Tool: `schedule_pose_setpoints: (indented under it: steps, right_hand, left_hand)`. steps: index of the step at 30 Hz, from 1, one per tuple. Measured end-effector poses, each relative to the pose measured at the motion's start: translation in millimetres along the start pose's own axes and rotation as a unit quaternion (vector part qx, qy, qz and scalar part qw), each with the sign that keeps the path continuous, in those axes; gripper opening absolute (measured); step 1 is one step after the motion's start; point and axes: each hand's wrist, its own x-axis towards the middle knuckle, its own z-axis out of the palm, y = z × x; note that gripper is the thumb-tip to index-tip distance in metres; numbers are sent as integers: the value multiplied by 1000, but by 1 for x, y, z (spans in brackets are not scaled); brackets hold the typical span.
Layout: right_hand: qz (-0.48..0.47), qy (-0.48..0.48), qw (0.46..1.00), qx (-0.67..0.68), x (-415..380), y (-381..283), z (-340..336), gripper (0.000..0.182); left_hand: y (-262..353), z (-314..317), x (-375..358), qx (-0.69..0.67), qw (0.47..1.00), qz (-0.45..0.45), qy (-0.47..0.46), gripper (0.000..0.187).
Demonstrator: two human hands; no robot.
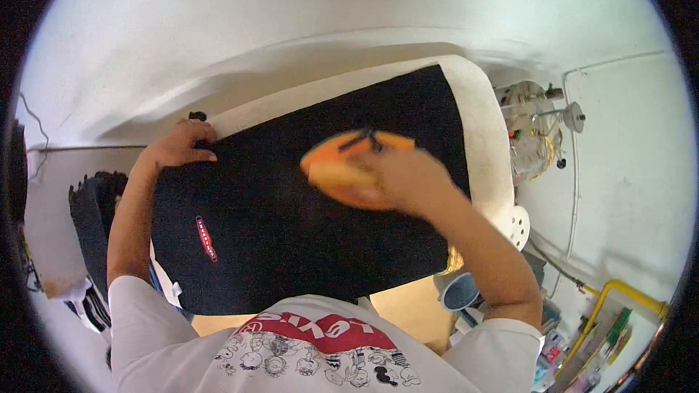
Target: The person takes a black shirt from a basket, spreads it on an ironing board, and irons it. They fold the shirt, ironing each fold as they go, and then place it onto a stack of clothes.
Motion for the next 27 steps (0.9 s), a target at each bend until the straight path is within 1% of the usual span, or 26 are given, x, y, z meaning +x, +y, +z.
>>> schedule_pose_setpoints:
  steps: [1,2,3,4,5,6,8,10,11,12,13,14,15,16,17,18,19,20,22,23,24,25,26,27]
  right_hand:
    - [-33,135,989,-41,19,16,4,53]
    - [49,84,995,19,32,14,-30,53]
    - [63,144,984,84,48,31,-37,54]
    - [42,206,969,133,58,46,-48,53]
    - [38,234,966,105,68,60,-58,54]
    - [83,182,968,154,67,56,-70,54]
    - [75,87,981,158,64,53,-70,57]
    - [-54,62,990,112,54,27,-47,58]
    - [-148,74,986,36,50,12,-27,57]
    - [-240,87,966,-38,49,-7,-10,56]
    - [-183,-6,982,-49,46,-49,-13,54]
    - [-123,-98,986,-61,45,-89,-18,53]
    - [-129,-100,985,-64,58,-103,-10,53]
    - [-175,-25,983,-43,76,-110,-2,51]
    - [-220,51,974,-22,94,-119,0,49]
    - [-176,65,982,-32,115,-129,-6,46]
    - [-168,60,983,33,134,-135,-20,44]
    - [-163,74,983,30,156,-135,-32,44]
    - [-158,90,983,26,170,-137,-47,45]
    - [-131,83,986,65,169,-139,-54,46]
    - [-101,75,987,103,166,-139,-59,48]
    - [-93,57,989,101,173,-124,-44,55]
    - [-86,62,989,100,162,-120,-31,55]
    - [-135,103,984,55,138,-117,-15,54]
  left_hand:
    - [-5,-4,-8,-1,1000,-26,17,32]
    - [-10,-7,-15,-4,998,-52,34,26]
    - [-15,-9,-19,-91,992,-76,44,20]
    - [-22,-10,-22,-96,991,-80,51,20]
    - [-29,-11,-25,-116,987,-95,61,19]
    - [-38,-12,-28,-136,982,-110,70,19]
    - [-53,-12,-32,-160,978,-117,71,20]
    - [-52,-11,-37,-97,988,-40,115,18]
    - [-42,-14,-40,-79,987,-59,131,17]
    - [-39,-14,-43,-83,985,-68,136,17]
    - [-40,-17,-44,-99,983,-56,142,17]
    - [-42,-18,-46,-114,982,-43,146,16]
    - [-44,-19,-48,-133,978,-36,160,17]
    - [-43,-21,-48,-133,977,-41,162,17]
    - [-42,-22,-46,-76,982,-41,167,16]
    - [-40,-23,-46,-18,984,-41,170,16]
    - [-40,-19,-45,47,977,-45,202,15]
    - [-41,-11,-43,46,977,-49,203,15]
    - [-40,-2,-42,145,946,-78,280,15]
    - [-38,-2,-45,147,948,-123,254,18]
    - [-36,1,-52,146,948,-120,256,18]
    - [-32,6,-64,118,936,-118,310,23]
    - [-26,11,-75,90,920,-114,363,28]
    - [-23,20,-91,83,906,-116,398,31]
